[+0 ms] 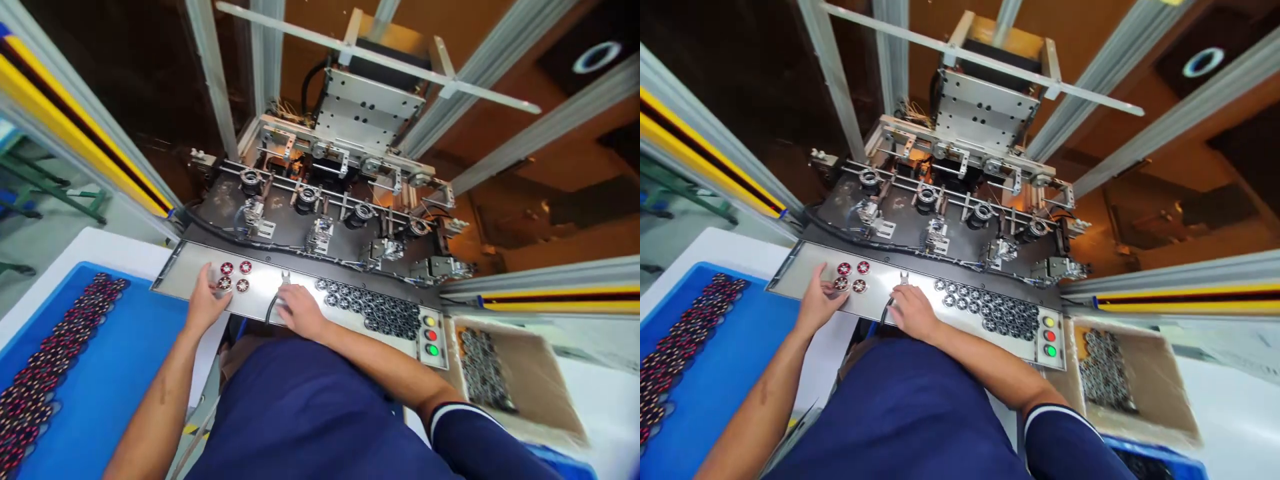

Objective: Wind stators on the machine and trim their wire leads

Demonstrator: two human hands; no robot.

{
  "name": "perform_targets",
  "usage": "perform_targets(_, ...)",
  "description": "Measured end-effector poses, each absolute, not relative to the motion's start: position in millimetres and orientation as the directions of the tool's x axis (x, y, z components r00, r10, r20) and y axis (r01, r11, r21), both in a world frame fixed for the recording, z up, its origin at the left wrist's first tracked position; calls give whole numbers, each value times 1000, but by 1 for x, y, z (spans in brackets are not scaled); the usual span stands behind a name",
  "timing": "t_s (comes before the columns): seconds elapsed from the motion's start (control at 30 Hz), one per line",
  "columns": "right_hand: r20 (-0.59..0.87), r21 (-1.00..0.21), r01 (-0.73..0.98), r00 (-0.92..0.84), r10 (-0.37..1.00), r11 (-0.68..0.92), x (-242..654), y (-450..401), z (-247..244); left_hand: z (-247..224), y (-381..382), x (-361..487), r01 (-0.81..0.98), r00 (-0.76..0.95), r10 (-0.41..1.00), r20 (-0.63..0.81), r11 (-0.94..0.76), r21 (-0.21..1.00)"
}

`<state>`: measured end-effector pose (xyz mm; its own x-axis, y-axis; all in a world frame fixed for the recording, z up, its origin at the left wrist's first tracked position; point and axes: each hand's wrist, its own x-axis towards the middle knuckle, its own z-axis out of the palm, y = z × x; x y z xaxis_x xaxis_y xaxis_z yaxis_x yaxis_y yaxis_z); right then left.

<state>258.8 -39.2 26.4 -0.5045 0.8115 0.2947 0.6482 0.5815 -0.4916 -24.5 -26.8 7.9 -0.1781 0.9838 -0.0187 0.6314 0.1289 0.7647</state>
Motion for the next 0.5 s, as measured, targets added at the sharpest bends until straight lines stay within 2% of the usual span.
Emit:
perform_targets(0.13, 312, -442, 781, -328, 892, 442, 345, -71, 32, 15, -25, -26, 607, -86, 995, -42, 86, 790)
perform_targets(0.23, 300, -387, 837, -283, 911, 387, 380, -83, 28, 26, -32, -24, 598, -132, 991, -13, 90, 796)
perform_targets(0.37, 246, -330, 848, -346, 905, 414, 380, -86, 23, 53, -46, -12, 551, -198, 979, 53, 66, 832)
perform_targets(0.5, 184, -317, 806, -466, 866, 501, 370, -77, 27, 84, -55, 9, 484, -178, 983, 55, 39, 874)
